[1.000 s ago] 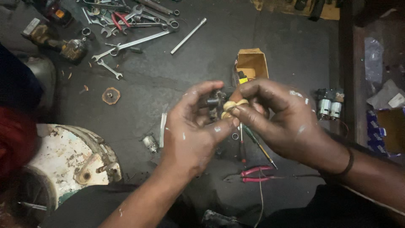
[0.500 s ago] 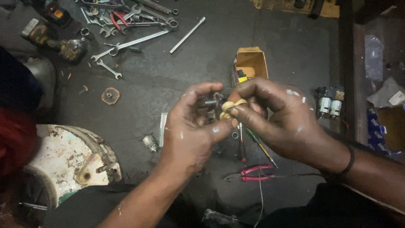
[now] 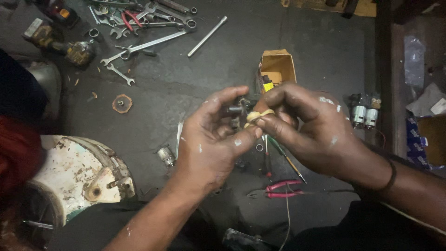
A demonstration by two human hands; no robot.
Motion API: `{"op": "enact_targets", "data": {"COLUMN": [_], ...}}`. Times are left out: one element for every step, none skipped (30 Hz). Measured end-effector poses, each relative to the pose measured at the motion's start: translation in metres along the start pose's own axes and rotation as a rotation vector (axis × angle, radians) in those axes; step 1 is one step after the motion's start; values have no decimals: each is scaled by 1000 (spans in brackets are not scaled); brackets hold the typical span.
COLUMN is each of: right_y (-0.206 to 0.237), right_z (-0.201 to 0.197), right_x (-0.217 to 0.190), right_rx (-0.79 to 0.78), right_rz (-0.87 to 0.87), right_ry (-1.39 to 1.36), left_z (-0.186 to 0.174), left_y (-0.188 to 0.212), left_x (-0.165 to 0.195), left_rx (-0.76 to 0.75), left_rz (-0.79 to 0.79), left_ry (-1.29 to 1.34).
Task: The person holds a small metal mechanical housing and repeatedly inserts and removes a beige gasket with three circular cutouts. They align the gasket with the housing openings, press it into place, and then peel it off to inspect the fit, repeating this cycle multiple times.
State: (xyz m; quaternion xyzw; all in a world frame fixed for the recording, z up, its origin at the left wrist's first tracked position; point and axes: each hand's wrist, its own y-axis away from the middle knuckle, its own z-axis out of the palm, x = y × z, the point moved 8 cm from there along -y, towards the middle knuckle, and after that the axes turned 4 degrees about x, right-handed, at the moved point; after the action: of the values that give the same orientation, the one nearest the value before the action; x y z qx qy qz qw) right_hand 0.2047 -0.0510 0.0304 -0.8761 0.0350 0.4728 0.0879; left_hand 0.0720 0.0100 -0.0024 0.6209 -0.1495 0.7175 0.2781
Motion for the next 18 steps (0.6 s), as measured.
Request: {"op": "enact_targets", "data": {"right_y": [0,0,0,0,1,1,1,1,1,1,1,1,1,1,0,-1,-1,0], "right_z": [0,-1,-1,-2,-2,-1,-1,0,-1,-1,-2,-2,-2,-3,-4,-5,-5,-6], "right_x": [-2,-4,-4,-4,-4,-4,-4,-5,-5,-5,-5,-5,-4,-3,-1,1,3,9], "right_rx": [-4,-8,-11,-13,-15,-16,-15,-14,-4,7,18,16,12,10,6,2,-6,-14], "right_rz": [-25,-48,-43,-38,-33,-38,-44,-48,-52,-57,-64,-63,-60,-58,-49,-38,-25,37], "right_ry": [5,10,-17,-45,-72,-83,-95,-107,-92,-75,-59,-59,-60,-59,-24,9,40,17], "left_z": [1,2,2,1,0,-1,-1,-1,0,0,-1,-1,-1,1,2,2,1,1], "left_y": [0,0,0,1,2,2,2,2,2,2,2,2,2,2,0,-1,-2,-2], "left_x": [1,3,4,3,3,2,4,5,6,4,3,1,1,1,1,-1,-3,-5], "left_rx": [-2,-4,-4,4,13,21,17,11,6,6,6,8,5,1,-6,-1,6,14], "left_rz": [12,23,34,24,14,6,21,36,50,34,21,7,15,25,37,17,-6,-28], "left_ry": [33,66,99,62,24,-13,-14,-14,-14,-7,1,7,24,42,61,65,70,75]}}
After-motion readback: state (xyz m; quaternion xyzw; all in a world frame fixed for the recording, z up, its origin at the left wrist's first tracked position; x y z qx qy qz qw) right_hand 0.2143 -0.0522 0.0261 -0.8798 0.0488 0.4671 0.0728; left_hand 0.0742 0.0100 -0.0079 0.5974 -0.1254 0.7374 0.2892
